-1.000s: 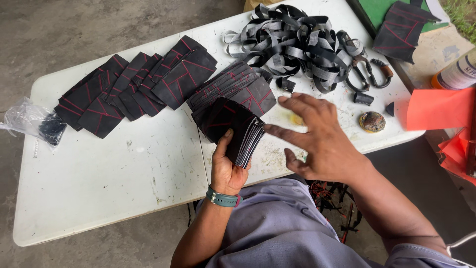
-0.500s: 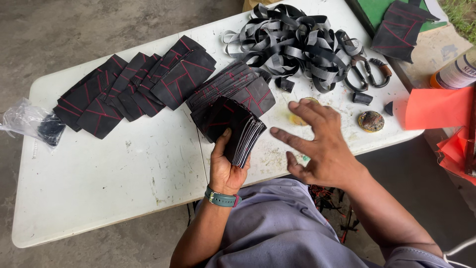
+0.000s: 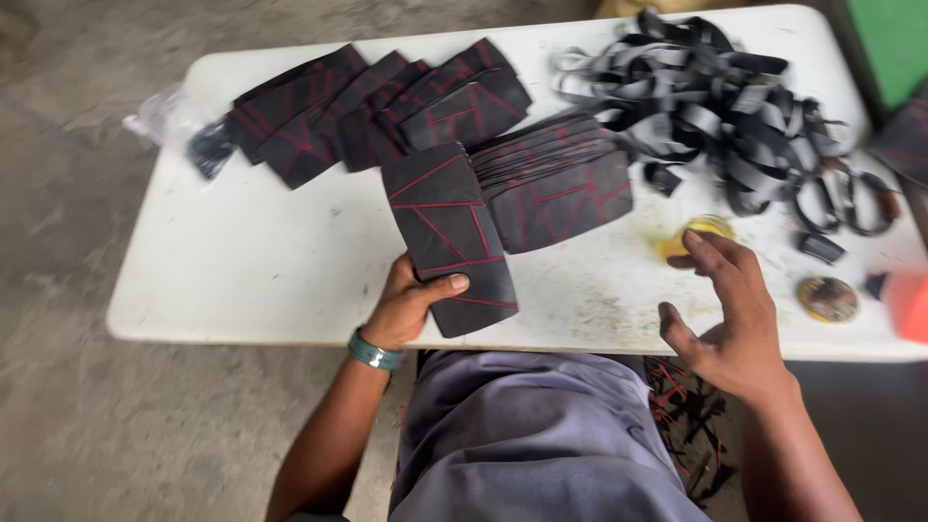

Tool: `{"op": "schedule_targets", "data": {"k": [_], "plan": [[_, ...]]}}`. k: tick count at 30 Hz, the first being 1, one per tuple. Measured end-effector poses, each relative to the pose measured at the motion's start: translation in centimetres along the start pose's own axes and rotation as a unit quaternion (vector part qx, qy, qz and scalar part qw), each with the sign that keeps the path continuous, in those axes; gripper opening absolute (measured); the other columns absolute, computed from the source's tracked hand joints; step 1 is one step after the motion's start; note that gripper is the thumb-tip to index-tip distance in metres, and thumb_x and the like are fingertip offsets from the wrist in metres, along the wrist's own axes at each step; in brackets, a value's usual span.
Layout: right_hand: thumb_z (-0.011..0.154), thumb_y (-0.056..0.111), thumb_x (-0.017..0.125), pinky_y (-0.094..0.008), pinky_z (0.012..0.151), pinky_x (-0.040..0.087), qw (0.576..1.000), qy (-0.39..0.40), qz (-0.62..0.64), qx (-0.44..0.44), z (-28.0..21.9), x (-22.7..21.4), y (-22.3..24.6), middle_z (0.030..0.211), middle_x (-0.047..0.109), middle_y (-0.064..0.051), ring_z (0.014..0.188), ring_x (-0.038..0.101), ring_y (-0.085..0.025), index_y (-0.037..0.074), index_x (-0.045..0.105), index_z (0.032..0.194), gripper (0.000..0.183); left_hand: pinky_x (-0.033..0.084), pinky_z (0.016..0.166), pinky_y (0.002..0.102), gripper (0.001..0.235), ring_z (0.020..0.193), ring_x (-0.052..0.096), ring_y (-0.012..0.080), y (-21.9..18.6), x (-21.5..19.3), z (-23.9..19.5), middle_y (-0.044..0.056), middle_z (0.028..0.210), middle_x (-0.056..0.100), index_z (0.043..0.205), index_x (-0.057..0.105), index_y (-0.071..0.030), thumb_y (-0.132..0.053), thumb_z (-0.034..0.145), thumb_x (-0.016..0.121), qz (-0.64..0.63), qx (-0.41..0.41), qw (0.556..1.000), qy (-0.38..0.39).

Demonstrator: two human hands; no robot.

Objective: The person repeatedly picks up stacks of black fabric pieces with red stitching, aligns them, and places them back on the table. The person also handles a small jar of yellow substance and a pile of grey straps, but primarily focuses on organizing the fabric pieces into neat stacks.

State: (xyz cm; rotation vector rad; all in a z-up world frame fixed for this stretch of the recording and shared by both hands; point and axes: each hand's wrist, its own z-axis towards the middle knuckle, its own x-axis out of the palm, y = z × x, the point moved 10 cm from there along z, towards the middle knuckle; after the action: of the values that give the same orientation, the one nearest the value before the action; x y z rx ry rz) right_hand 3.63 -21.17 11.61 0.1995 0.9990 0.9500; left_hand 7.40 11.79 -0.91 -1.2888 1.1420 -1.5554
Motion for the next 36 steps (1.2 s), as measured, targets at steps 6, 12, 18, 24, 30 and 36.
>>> {"op": "schedule_targets", "data": {"k": [6, 12, 18, 24, 30, 36], "plan": [[0.074, 0.001, 0.076, -0.038, 0.094, 0.053, 0.999, 0.041, 0.031, 0.011, 0.0, 3.8, 0.2, 0.133, 0.057, -0.020, 0.110, 0.067, -0.027, 0.002, 0.047, 0.149, 0.080, 0.058, 0.094, 0.033, 0.064, 0.107, 0.069, 0.0176, -1.9, -7.9, -2.3, 0.009, 0.118, 0.071, 0.135, 0.056, 0.000, -0.005, 0.076, 0.081, 0.074, -0.071, 0.995, -0.021], [0.076, 0.001, 0.075, -0.038, 0.093, 0.054, 0.997, 0.057, 0.037, 0.027, -0.4, 5.0, -0.4, 0.134, 0.060, -0.019, 0.110, 0.069, -0.026, 0.003, 0.044, 0.152, 0.082, 0.059, 0.099, 0.036, 0.065, 0.112, 0.072, 0.0250, -1.8, -13.0, -3.3, 0.018, 0.119, 0.073, 0.131, 0.057, 0.005, -0.008, 0.073, 0.084, 0.160, -0.136, 0.976, -0.061], [0.076, 0.001, 0.076, -0.038, 0.094, 0.054, 0.997, 0.055, 0.038, 0.041, -1.0, 5.5, -1.3, 0.135, 0.062, -0.019, 0.108, 0.070, -0.026, 0.004, 0.043, 0.153, 0.084, 0.058, 0.097, 0.036, 0.063, 0.111, 0.071, 0.0243, -2.1, -15.5, -4.0, 0.016, 0.122, 0.071, 0.134, 0.056, 0.006, -0.014, 0.079, 0.080, 0.025, -0.121, 0.986, -0.108], [0.078, 0.001, 0.075, -0.037, 0.096, 0.054, 0.994, 0.059, 0.048, 0.072, -1.3, 5.5, -2.2, 0.141, 0.061, -0.020, 0.112, 0.069, -0.026, 0.000, 0.041, 0.157, 0.086, 0.064, 0.085, 0.039, 0.040, 0.098, 0.072, 0.0261, -2.7, -19.8, -5.9, 0.016, 0.110, 0.072, 0.116, 0.067, 0.004, -0.015, 0.082, 0.079, -0.069, -0.187, 0.960, -0.198], [0.079, 0.001, 0.077, -0.037, 0.097, 0.054, 0.997, 0.062, 0.018, 0.037, -0.9, 5.9, -1.2, 0.140, 0.062, -0.020, 0.112, 0.069, -0.027, 0.000, 0.041, 0.157, 0.086, 0.064, 0.082, 0.035, 0.032, 0.094, 0.074, 0.0220, -3.0, -22.2, -7.4, 0.012, 0.107, 0.073, 0.111, 0.070, -0.003, -0.017, 0.084, 0.078, -0.071, -0.190, 0.943, -0.265], [0.080, 0.002, 0.076, -0.037, 0.096, 0.054, 0.998, 0.057, 0.015, 0.035, -0.9, 5.8, -1.1, 0.139, 0.062, -0.021, 0.113, 0.070, -0.028, 0.000, 0.040, 0.157, 0.085, 0.059, 0.096, 0.039, 0.054, 0.112, 0.070, 0.0252, -6.2, -21.9, -7.6, 0.011, 0.117, 0.074, 0.126, 0.063, -0.005, -0.020, 0.077, 0.079, 0.081, -0.213, 0.949, -0.219]]}}
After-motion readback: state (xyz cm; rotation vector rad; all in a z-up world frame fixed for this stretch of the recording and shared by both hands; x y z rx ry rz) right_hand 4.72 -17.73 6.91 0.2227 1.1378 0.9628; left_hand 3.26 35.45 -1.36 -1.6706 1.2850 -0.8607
